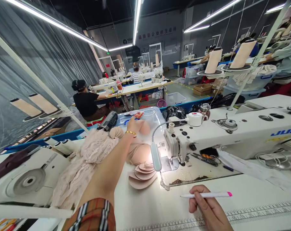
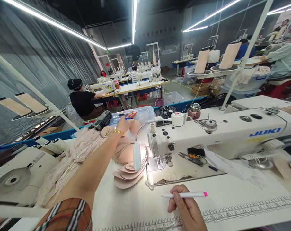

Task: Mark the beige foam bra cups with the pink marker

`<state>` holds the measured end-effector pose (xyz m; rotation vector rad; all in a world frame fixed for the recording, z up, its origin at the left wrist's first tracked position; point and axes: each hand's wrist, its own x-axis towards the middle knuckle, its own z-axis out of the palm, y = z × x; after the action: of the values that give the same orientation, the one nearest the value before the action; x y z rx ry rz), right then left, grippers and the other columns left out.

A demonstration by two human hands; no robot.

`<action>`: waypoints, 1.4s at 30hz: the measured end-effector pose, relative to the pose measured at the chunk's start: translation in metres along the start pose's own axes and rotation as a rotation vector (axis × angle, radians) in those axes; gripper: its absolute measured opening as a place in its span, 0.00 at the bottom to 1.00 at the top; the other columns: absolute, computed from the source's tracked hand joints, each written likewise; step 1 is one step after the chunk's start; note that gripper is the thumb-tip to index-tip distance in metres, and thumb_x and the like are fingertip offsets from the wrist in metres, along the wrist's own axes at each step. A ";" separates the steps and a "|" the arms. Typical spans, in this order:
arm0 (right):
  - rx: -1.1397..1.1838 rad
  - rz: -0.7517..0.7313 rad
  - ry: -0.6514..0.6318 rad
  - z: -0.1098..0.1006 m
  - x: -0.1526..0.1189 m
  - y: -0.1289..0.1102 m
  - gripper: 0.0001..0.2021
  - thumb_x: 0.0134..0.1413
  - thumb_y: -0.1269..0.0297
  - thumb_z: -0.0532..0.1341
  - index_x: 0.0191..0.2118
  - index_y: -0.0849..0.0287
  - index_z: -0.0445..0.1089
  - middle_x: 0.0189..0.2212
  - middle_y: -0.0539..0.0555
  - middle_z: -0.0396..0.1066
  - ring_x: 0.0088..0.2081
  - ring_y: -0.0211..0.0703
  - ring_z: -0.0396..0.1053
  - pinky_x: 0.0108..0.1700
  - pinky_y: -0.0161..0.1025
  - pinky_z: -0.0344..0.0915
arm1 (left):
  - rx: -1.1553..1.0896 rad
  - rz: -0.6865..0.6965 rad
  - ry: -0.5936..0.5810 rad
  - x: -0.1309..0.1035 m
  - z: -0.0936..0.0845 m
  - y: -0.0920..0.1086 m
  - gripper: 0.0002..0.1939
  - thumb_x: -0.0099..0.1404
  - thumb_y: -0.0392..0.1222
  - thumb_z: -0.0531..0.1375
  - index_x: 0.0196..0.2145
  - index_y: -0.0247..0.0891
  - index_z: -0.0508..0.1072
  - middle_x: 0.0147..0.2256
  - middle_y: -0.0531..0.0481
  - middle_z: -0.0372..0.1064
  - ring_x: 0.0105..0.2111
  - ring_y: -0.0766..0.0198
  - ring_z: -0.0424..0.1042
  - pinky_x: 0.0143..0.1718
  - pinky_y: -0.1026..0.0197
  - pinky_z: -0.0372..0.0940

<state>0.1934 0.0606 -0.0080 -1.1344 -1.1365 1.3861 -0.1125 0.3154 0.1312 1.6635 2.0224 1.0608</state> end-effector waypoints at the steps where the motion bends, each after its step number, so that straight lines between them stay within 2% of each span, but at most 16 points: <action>1: -0.017 -0.018 0.000 -0.001 0.000 0.000 0.24 0.69 0.34 0.57 0.44 0.52 0.71 0.29 0.53 0.72 0.36 0.51 0.69 0.45 0.46 0.66 | -0.002 0.064 -0.026 -0.013 -0.009 -0.002 0.19 0.75 0.46 0.64 0.58 0.34 0.73 0.58 0.41 0.71 0.57 0.48 0.73 0.59 0.39 0.69; 3: -0.095 -0.051 -0.019 -0.006 0.001 0.002 0.22 0.71 0.37 0.57 0.48 0.51 0.71 0.34 0.54 0.74 0.41 0.52 0.71 0.49 0.46 0.68 | -0.011 0.208 -0.094 -0.050 -0.033 -0.010 0.19 0.79 0.47 0.58 0.59 0.32 0.73 0.56 0.42 0.73 0.56 0.51 0.74 0.60 0.42 0.68; 5: -0.248 -0.127 -0.078 -0.019 0.007 0.004 0.18 0.74 0.43 0.56 0.52 0.50 0.71 0.43 0.57 0.75 0.48 0.54 0.72 0.54 0.48 0.69 | 0.011 0.318 -0.150 -0.098 -0.058 -0.022 0.20 0.75 0.49 0.61 0.56 0.32 0.76 0.52 0.42 0.76 0.54 0.49 0.75 0.59 0.44 0.69; 8: -0.548 -0.420 -0.210 -0.047 0.029 0.009 0.14 0.72 0.59 0.57 0.58 0.51 0.72 0.55 0.61 0.72 0.57 0.59 0.70 0.61 0.54 0.67 | 0.064 0.455 -0.225 -0.169 -0.088 -0.049 0.24 0.65 0.53 0.70 0.56 0.42 0.79 0.55 0.43 0.78 0.54 0.45 0.76 0.59 0.43 0.69; 9: -0.648 -0.528 -0.246 -0.056 0.038 0.010 0.17 0.68 0.64 0.57 0.59 0.51 0.73 0.56 0.62 0.72 0.58 0.62 0.69 0.60 0.57 0.67 | 0.075 0.493 -0.238 -0.187 -0.093 -0.060 0.26 0.64 0.53 0.72 0.57 0.46 0.79 0.56 0.43 0.78 0.56 0.44 0.75 0.60 0.43 0.69; 12: -0.873 -0.724 -0.103 -0.069 0.060 0.006 0.23 0.62 0.74 0.52 0.55 0.52 0.79 0.48 0.66 0.74 0.49 0.66 0.70 0.50 0.64 0.67 | 0.099 0.580 -0.224 -0.218 -0.094 -0.089 0.23 0.67 0.51 0.70 0.59 0.50 0.78 0.55 0.44 0.79 0.55 0.44 0.77 0.57 0.44 0.71; 15: -0.925 -0.811 -0.036 -0.048 0.064 -0.005 0.24 0.64 0.75 0.51 0.57 0.52 0.78 0.46 0.67 0.73 0.46 0.65 0.69 0.48 0.63 0.66 | 0.114 0.646 -0.177 -0.223 -0.081 -0.106 0.14 0.72 0.46 0.64 0.54 0.49 0.80 0.49 0.43 0.81 0.49 0.47 0.79 0.52 0.46 0.74; 17: -0.916 -0.848 -0.118 -0.018 0.059 -0.010 0.21 0.68 0.74 0.53 0.58 0.50 0.75 0.44 0.62 0.73 0.44 0.60 0.70 0.46 0.55 0.69 | 0.123 0.693 -0.163 -0.221 -0.072 -0.108 0.08 0.74 0.44 0.62 0.45 0.48 0.82 0.45 0.44 0.81 0.45 0.49 0.79 0.47 0.49 0.74; 19: -0.921 -0.888 -0.212 0.018 0.053 -0.009 0.18 0.68 0.76 0.55 0.56 0.52 0.73 0.42 0.58 0.74 0.43 0.54 0.70 0.43 0.47 0.69 | 0.132 0.740 -0.160 -0.219 -0.066 -0.104 0.09 0.75 0.43 0.60 0.39 0.46 0.81 0.43 0.45 0.81 0.44 0.51 0.79 0.45 0.51 0.74; 22: -0.965 -0.929 -0.260 0.063 0.051 -0.001 0.14 0.62 0.79 0.61 0.49 0.55 0.73 0.38 0.54 0.72 0.39 0.49 0.68 0.38 0.41 0.64 | 0.144 0.799 -0.160 -0.218 -0.062 -0.095 0.10 0.75 0.40 0.59 0.37 0.46 0.80 0.50 0.43 0.79 0.50 0.49 0.78 0.50 0.49 0.73; 25: -0.994 -0.965 -0.267 0.088 0.058 0.008 0.09 0.63 0.78 0.62 0.43 0.56 0.71 0.39 0.53 0.72 0.39 0.47 0.67 0.37 0.38 0.59 | 0.143 0.846 -0.188 -0.214 -0.059 -0.089 0.09 0.72 0.37 0.60 0.42 0.48 0.81 0.58 0.45 0.76 0.60 0.45 0.73 0.59 0.43 0.69; 27: -0.997 -0.986 -0.260 0.094 0.065 0.013 0.07 0.66 0.77 0.61 0.40 0.57 0.70 0.40 0.53 0.72 0.39 0.46 0.67 0.38 0.38 0.58 | 0.139 0.856 -0.203 -0.210 -0.058 -0.089 0.15 0.71 0.37 0.62 0.53 0.50 0.79 0.59 0.44 0.76 0.61 0.44 0.72 0.62 0.41 0.68; 30: -0.997 -0.997 -0.232 0.095 0.074 0.019 0.08 0.67 0.77 0.59 0.36 0.58 0.69 0.38 0.53 0.71 0.38 0.45 0.65 0.37 0.38 0.56 | 0.152 0.859 -0.227 -0.205 -0.058 -0.091 0.24 0.70 0.38 0.65 0.62 0.51 0.75 0.55 0.42 0.78 0.54 0.43 0.77 0.56 0.41 0.72; 35: -0.976 -0.969 -0.181 0.092 0.079 0.025 0.10 0.64 0.78 0.59 0.34 0.58 0.69 0.37 0.53 0.70 0.38 0.46 0.64 0.36 0.38 0.56 | 0.224 0.910 -0.292 -0.205 -0.057 -0.098 0.18 0.70 0.37 0.61 0.56 0.49 0.78 0.50 0.42 0.81 0.46 0.45 0.79 0.49 0.48 0.74; 38: -0.946 -0.940 -0.155 0.089 0.078 0.024 0.09 0.65 0.78 0.59 0.34 0.58 0.69 0.38 0.54 0.69 0.40 0.46 0.65 0.38 0.38 0.58 | 0.287 0.931 -0.290 -0.204 -0.057 -0.099 0.16 0.73 0.34 0.54 0.49 0.47 0.80 0.45 0.44 0.82 0.41 0.50 0.79 0.43 0.53 0.72; 42: -0.902 -0.891 -0.117 0.080 0.078 0.024 0.10 0.65 0.79 0.59 0.34 0.58 0.68 0.37 0.53 0.69 0.39 0.46 0.64 0.40 0.39 0.61 | 0.372 0.965 -0.265 -0.204 -0.060 -0.093 0.15 0.75 0.34 0.52 0.42 0.45 0.79 0.37 0.47 0.79 0.35 0.54 0.75 0.37 0.56 0.69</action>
<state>0.1043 0.1298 -0.0269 -0.8953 -2.1100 0.2112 -0.1611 0.0995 0.0632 2.9200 1.2551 0.6257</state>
